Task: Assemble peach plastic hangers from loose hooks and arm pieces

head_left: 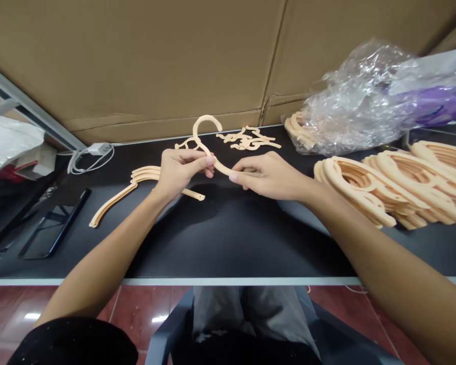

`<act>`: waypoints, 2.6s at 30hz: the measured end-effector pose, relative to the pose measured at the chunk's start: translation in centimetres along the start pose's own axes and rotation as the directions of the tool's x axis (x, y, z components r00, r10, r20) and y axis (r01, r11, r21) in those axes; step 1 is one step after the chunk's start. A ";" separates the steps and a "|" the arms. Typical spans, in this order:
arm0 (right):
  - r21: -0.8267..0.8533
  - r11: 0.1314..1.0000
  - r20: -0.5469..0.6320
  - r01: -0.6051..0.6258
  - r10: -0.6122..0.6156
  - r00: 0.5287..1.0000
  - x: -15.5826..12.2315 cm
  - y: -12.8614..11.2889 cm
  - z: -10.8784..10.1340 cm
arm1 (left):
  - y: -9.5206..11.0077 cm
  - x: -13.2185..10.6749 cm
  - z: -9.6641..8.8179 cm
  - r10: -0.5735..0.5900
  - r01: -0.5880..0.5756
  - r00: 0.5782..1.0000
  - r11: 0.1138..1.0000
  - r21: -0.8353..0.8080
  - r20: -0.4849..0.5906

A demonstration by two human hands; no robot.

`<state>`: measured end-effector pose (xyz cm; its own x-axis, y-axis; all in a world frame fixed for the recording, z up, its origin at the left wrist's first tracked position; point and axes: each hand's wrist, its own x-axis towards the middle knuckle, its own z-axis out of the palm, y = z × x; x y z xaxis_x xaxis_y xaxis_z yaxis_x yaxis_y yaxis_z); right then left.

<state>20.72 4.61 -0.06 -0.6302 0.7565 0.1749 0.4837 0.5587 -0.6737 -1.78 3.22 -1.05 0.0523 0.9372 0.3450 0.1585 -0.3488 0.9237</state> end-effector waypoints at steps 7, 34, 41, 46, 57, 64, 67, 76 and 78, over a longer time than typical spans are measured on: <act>0.183 0.983 -0.056 0.025 -0.015 0.998 -0.1 0.2 0.8 | 0.0 0.3 -0.4 -0.164 0.186 0.981 0.942 -0.279 0.102; -0.415 0.853 0.094 0.317 -0.306 0.947 -0.5 -2.5 4.9 | -0.7 0.7 -1.6 0.270 -0.207 0.957 0.894 0.398 -0.109; -0.346 0.874 0.058 0.342 -0.344 0.937 -0.8 -1.2 3.1 | -0.9 0.4 -1.6 0.275 -0.215 0.961 0.811 0.543 -0.030; -0.419 0.800 0.140 0.430 -0.411 0.901 -0.8 -0.7 3.4 | -1.1 0.3 -1.5 0.245 -0.200 0.969 0.805 0.559 -0.006; -0.354 0.853 0.105 0.383 -0.370 0.923 -0.4 -0.5 3.4 | -1.2 0.2 -1.2 0.194 -0.165 0.981 0.844 0.511 -0.005; -0.355 0.897 0.048 0.265 -0.266 0.963 -0.4 -0.5 3.2 | -1.8 0.1 -1.3 0.163 -0.175 0.984 0.871 0.459 0.067; -0.315 0.882 0.070 0.349 -0.345 0.936 -0.4 -0.3 3.0 | -1.7 0.1 -1.3 0.146 -0.169 0.986 0.867 0.469 0.085; -0.226 0.935 -0.030 0.275 -0.289 0.957 -0.4 -0.8 2.3 | -1.9 0.0 -1.1 0.116 -0.149 0.988 0.877 0.456 0.101; -0.308 0.935 -0.115 0.174 -0.218 0.969 -0.2 -1.0 1.9 | -1.9 0.0 -1.1 0.109 -0.147 0.988 0.878 0.455 0.109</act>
<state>19.21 3.20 -0.83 -0.6464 0.6502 0.3994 0.5294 0.7591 -0.3788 -3.19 3.90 -2.66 0.1761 0.8886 0.4235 0.5800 -0.4413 0.6848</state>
